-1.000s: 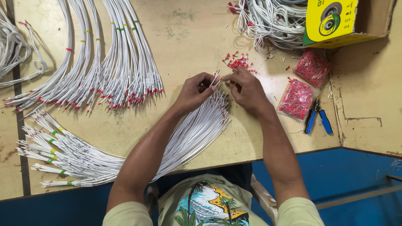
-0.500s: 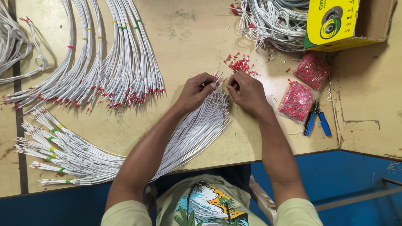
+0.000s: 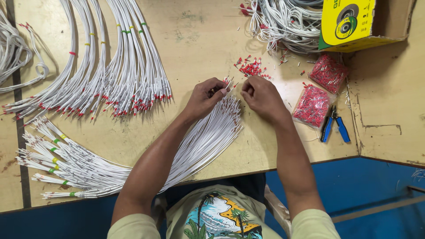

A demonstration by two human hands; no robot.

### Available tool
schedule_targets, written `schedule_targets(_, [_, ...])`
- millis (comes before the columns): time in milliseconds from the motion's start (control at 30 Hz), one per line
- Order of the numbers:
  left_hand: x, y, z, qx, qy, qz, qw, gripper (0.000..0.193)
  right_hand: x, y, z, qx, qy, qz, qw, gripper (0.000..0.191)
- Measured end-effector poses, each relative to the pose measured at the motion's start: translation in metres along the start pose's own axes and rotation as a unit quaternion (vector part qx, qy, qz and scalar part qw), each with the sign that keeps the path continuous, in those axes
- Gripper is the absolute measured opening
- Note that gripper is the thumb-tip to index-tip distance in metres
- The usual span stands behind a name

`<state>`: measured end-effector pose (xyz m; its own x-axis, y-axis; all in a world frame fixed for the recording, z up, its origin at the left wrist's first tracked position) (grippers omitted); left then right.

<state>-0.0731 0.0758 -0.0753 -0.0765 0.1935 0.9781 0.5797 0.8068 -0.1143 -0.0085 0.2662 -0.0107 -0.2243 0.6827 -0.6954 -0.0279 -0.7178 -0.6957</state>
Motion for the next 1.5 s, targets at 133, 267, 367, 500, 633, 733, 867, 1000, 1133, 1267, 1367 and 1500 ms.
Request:
schedule_targets(133, [-0.002, 0.001, 0.002, -0.006, 0.004, -0.022, 1.000, 0.015, 0.002, 0.002, 0.000, 0.004, -0.007, -0.021, 1.000, 0.012])
schedule_targets(267, [-0.007, 0.004, 0.002, -0.018, -0.009, -0.050, 0.999, 0.014, 0.017, -0.001, 0.000, 0.061, -0.019, 0.055, 0.996, 0.012])
schedule_targets(367, [-0.005, 0.004, 0.002, -0.022, -0.001, -0.052, 0.998, 0.014, 0.026, -0.002, -0.002, -0.017, -0.019, 0.057, 0.998, 0.012])
schedule_targets(500, [-0.003, 0.004, 0.002, -0.025, -0.042, -0.062, 0.997, 0.015, 0.026, -0.016, -0.007, 0.001, -0.048, 0.083, 0.995, 0.010])
schedule_targets(633, [0.003, 0.003, 0.000, -0.023, -0.039, -0.046, 0.998, 0.016, 0.031, -0.031, -0.010, 0.097, -0.093, 0.074, 0.988, 0.010])
schedule_targets(733, [0.004, 0.003, 0.000, -0.019, -0.039, -0.041, 0.998, 0.017, 0.041, -0.030, -0.013, 0.079, -0.115, 0.058, 0.989, 0.011])
schedule_targets(867, [0.003, 0.003, 0.000, -0.023, -0.022, -0.045, 0.998, 0.016, 0.067, -0.052, -0.026, 0.255, -0.099, 0.468, 0.840, 0.017])
schedule_targets(1000, [0.004, 0.003, 0.001, -0.017, 0.005, -0.050, 0.999, 0.015, 0.084, -0.074, -0.032, 0.375, -0.137, 0.691, 0.603, 0.037])
schedule_targets(1133, [0.002, 0.003, -0.001, -0.010, -0.016, -0.034, 0.999, 0.015, 0.078, -0.057, -0.020, 0.313, -0.009, 0.245, 0.917, 0.015])
schedule_targets(1267, [0.003, 0.003, -0.001, -0.017, -0.022, -0.038, 0.999, 0.015, 0.059, -0.041, -0.013, 0.195, 0.008, -0.054, 0.979, 0.014])
schedule_targets(1367, [0.003, 0.002, 0.000, -0.010, -0.019, -0.023, 1.000, 0.015, 0.055, -0.042, -0.014, 0.155, 0.075, -0.098, 0.980, 0.016])
schedule_targets(1500, [0.000, 0.003, 0.000, -0.014, -0.019, -0.041, 0.999, 0.014, 0.059, -0.041, -0.013, 0.117, 0.131, -0.108, 0.979, 0.018])
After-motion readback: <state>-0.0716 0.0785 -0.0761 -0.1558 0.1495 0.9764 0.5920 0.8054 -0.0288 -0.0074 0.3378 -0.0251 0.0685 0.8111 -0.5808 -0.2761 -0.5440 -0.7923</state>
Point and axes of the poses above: each hand's wrist, its own z-axis towards the middle knuckle, its own y-axis out of the palm, x = y × z, the point moved 4 cm from there along z, towards the middle knuckle, and after that the axes turned 14 degrees about -y, right-handed, at the moved point
